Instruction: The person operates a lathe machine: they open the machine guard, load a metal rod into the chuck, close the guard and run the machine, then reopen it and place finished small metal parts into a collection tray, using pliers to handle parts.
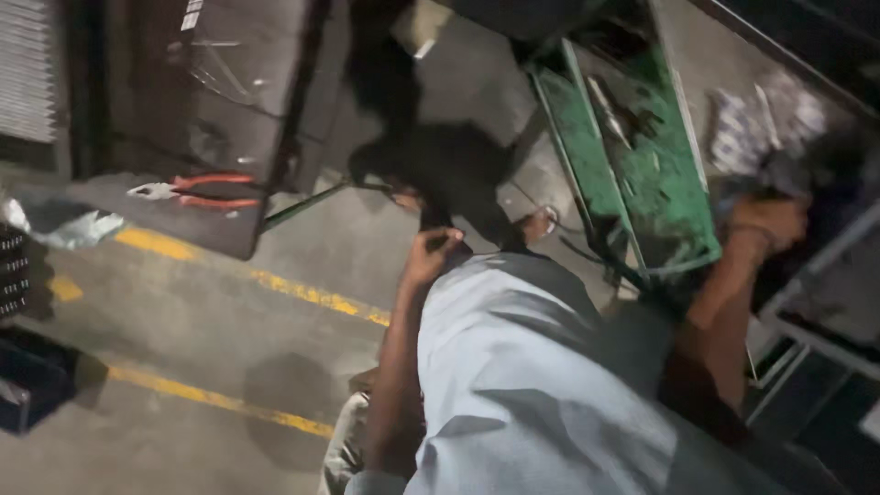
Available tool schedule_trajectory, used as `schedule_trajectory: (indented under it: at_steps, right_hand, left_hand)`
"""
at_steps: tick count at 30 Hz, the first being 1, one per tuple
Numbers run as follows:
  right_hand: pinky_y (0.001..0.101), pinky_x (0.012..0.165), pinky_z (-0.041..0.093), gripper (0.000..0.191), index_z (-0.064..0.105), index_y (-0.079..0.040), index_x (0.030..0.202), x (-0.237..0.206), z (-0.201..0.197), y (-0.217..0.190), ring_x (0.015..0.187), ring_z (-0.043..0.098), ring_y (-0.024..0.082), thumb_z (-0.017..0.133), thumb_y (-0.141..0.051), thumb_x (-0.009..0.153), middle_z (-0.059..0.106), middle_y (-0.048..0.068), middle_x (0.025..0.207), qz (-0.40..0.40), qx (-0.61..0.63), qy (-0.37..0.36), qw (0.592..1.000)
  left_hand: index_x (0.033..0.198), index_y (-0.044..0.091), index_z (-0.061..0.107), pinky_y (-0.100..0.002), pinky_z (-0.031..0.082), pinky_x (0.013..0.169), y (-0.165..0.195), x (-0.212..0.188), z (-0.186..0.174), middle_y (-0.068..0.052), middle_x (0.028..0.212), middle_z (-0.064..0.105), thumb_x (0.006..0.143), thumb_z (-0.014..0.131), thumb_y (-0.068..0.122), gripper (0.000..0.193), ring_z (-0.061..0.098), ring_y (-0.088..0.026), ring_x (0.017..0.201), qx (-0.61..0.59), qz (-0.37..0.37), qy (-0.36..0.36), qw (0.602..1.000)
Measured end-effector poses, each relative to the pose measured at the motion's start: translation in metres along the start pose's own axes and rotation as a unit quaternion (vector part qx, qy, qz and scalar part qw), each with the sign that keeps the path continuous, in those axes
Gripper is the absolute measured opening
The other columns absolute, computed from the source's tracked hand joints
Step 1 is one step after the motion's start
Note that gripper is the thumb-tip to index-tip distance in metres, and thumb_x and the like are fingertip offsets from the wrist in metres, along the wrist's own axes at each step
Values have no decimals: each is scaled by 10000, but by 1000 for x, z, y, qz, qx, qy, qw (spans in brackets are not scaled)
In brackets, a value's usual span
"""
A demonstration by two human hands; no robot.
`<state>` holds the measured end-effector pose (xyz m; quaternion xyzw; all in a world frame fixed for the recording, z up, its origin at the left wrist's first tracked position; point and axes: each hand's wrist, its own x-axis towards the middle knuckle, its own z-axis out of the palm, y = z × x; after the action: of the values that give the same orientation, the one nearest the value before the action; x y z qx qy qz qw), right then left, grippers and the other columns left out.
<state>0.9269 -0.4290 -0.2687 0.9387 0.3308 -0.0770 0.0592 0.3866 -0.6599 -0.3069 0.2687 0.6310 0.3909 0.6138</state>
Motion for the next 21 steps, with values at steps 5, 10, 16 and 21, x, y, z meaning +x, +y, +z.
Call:
schedule_trajectory:
  at_steps: [5,10,16,21]
  right_hand:
    - [590,1090,309,873,312,105,1390,-106,-30,-158,1344,320,546,727,-463,874,310,378,1433,-284,11,380,880]
    - [493,915,501,270,664,14,1114,-348,-40,-322,1049,609,421,704,-223,991,636,228,1114,-696,279,11,662]
    - [430,686,549,235,701,-34,1116,-579,-34,-439,783,694,346,768,-212,977,684,182,954,-802,168,-271,506]
    - [501,764,534,548,609,-24,1298,-652,21,-487,951,641,451,839,-230,846,613,259,1122,-862,163,-223,425]
  left_hand:
    - [1036,-32,766,-268,541,906,19,19,-95,-42,1045,759,882,802,102,207,682,-114,988,-93,70,72,991]
    - [1092,-39,759,-290,569,861,35,6,-140,-125,1019,760,820,863,54,305,700,-159,945,-193,47,201,959]
    - [1133,8,728,-297,593,925,43,-34,-153,-101,1161,718,807,826,23,341,707,-138,1056,-324,113,275,898]
    - [1102,-75,758,-341,608,914,38,-75,-155,-148,1109,728,828,842,-35,289,725,-199,1014,-282,117,442,844]
